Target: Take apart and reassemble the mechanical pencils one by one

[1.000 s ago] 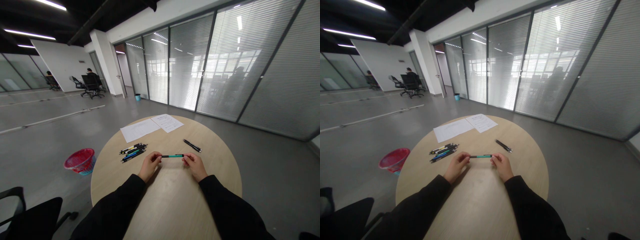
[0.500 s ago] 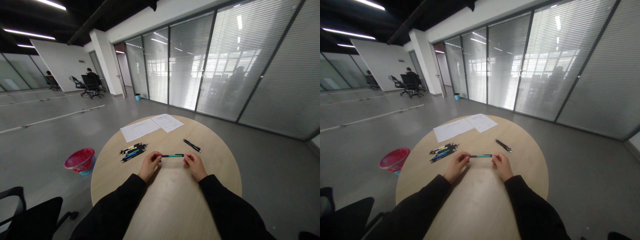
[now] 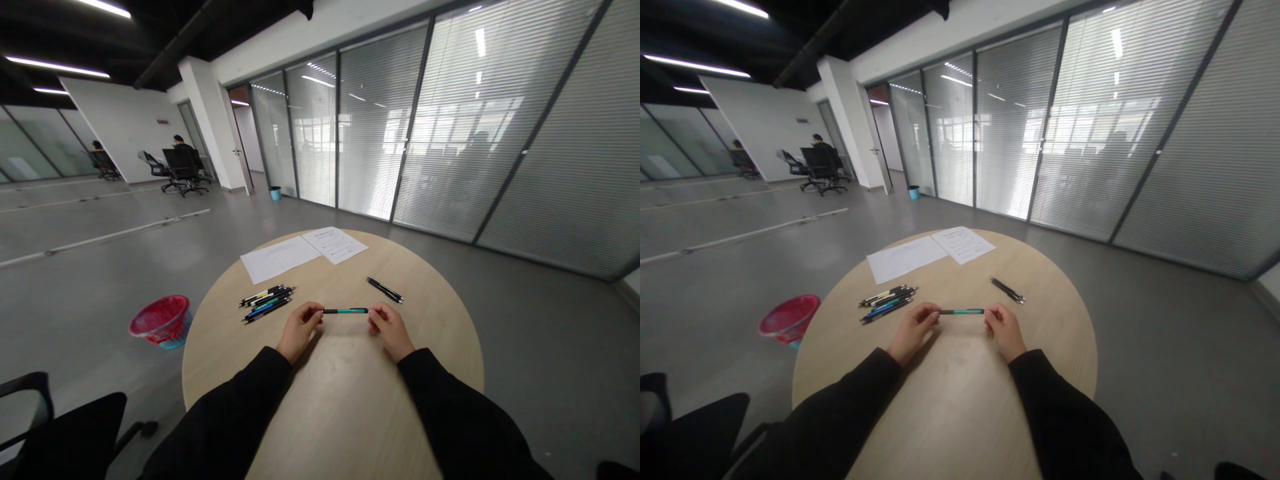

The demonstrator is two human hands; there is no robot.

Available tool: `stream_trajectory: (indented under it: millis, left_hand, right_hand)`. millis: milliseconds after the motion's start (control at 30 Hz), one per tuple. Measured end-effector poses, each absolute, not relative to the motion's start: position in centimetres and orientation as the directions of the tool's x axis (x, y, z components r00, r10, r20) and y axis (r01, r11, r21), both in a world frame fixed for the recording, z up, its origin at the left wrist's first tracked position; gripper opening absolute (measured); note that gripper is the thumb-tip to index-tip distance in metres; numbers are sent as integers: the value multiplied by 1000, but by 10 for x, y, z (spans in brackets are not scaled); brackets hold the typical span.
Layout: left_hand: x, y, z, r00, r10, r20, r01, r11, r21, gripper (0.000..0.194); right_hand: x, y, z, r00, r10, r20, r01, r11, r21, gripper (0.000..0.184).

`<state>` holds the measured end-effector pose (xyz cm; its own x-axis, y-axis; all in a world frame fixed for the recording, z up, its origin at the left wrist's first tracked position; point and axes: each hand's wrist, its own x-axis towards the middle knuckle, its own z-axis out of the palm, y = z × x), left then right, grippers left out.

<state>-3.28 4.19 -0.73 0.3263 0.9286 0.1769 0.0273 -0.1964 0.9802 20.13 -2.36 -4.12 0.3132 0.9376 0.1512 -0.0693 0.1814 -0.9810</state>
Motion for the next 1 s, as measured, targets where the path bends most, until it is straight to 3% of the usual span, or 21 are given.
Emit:
stream_trajectory:
  millis: [1000]
  left_hand:
    - [-34,41,-5,341,922,184,29,-206,978,25]
  right_hand:
    - [202,-27,-35,291,941,174,59,164,-985,41]
